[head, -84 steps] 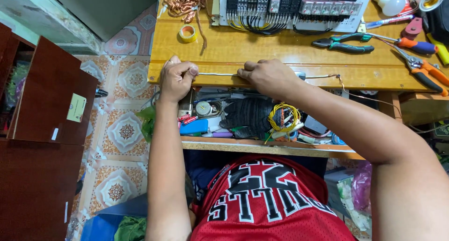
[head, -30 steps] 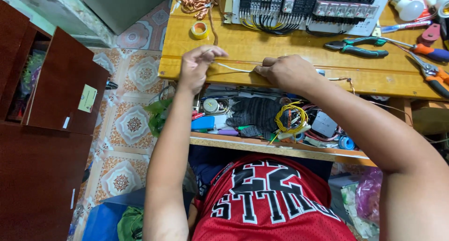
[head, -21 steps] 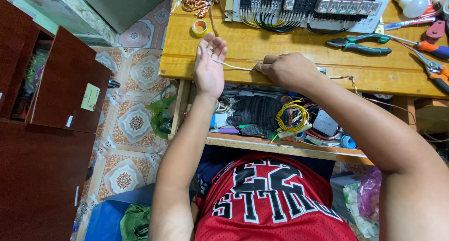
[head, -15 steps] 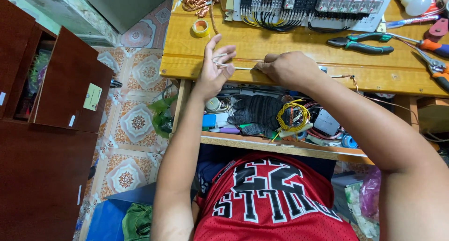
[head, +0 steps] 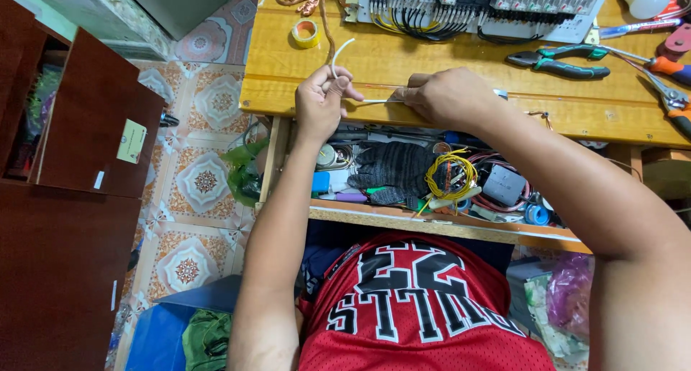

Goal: Preparing and testing electrical wire connections on a metal rod assembly

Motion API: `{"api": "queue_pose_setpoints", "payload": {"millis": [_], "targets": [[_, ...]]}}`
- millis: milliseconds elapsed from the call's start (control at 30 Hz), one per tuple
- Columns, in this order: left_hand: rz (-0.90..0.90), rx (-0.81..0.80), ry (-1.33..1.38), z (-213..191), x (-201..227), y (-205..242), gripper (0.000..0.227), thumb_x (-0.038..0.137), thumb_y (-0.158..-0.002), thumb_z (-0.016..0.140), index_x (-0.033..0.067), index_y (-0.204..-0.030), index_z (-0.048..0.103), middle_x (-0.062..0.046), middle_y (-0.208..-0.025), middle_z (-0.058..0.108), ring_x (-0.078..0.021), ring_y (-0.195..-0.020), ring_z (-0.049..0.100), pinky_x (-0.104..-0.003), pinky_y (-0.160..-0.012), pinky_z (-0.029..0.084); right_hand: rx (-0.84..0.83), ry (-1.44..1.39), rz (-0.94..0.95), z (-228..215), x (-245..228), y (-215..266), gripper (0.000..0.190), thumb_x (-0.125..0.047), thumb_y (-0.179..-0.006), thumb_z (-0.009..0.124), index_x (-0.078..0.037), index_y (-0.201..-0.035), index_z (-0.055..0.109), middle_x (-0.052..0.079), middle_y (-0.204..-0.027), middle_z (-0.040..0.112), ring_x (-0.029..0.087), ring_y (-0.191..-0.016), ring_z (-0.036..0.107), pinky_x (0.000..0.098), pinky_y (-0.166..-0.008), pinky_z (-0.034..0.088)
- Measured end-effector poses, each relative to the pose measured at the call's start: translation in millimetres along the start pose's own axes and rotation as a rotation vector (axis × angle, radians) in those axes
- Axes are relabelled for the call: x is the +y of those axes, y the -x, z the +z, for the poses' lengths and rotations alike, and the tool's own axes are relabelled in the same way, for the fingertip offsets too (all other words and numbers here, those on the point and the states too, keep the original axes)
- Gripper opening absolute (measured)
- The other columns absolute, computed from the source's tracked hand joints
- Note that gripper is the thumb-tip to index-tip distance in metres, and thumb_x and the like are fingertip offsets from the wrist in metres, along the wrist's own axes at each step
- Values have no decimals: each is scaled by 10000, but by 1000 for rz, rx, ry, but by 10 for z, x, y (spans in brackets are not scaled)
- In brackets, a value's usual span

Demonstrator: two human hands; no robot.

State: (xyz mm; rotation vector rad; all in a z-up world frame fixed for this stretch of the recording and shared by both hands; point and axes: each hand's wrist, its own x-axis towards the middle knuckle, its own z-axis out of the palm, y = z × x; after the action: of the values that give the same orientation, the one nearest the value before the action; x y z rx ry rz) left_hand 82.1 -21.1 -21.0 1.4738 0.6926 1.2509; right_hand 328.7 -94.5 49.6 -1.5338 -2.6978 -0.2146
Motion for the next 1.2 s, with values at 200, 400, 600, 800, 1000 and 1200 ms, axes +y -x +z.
{"api": "queue_pose_setpoints", "payload": {"millis": [200,400,600,800,1000,1200], "targets": [[-44,51,-40,37,7,-35,111,40,-1031,547,58,-973,641,-173,-685,744,-147,-352,607,-170,-320,429,56,122,-53,-41,-34,63,140,-303,-994,537,-285,-1016,674,-66,-935,601,231,-778,731,385,-614,611],[-31,61,-61,40,93,-25,134,35,-1032,527,63,-960,636,-186,-677,745,-165,-336,614,-178,-304,427,75,144,-83,-37,23,129,259,-260,-1002,518,-287,-1207,675,-56,-959,594,224,-783,725,396,-624,619],[-68,82,-129,55,109,-43,143,49,-1034,514,56,-950,631,-133,-677,733,-167,-523,729,-205,-299,445,10,157,-84,33,78,126,369,-294,-991,525,-263,-1346,623,-18,-1003,630,259,-791,719,417,-568,598],[-71,98,-147,63,138,-32,145,57,-1034,516,55,-946,630,-130,-681,733,-168,-528,733,-205,-298,447,26,148,-64,37,83,156,331,-318,-1000,541,-271,-1310,648,-30,-979,627,248,-806,725,397,-535,581],[57,7,-3,-26,-114,-44,146,136,-1065,566,29,-1050,663,-211,-861,764,-212,-616,731,-253,-509,586,151,28,-45,-95,59,145,223,-303,-996,510,-282,-1104,704,-11,-902,594,315,-715,705,466,-583,586],[195,-214,-330,-54,138,16,387,161,-998,703,146,-1382,654,-214,-1258,638,-375,-967,714,-477,-830,626,28,-108,-28,97,203,70,208,-306,-974,513,-279,-1047,706,-22,-943,609,341,-759,718,484,-631,601]]}}
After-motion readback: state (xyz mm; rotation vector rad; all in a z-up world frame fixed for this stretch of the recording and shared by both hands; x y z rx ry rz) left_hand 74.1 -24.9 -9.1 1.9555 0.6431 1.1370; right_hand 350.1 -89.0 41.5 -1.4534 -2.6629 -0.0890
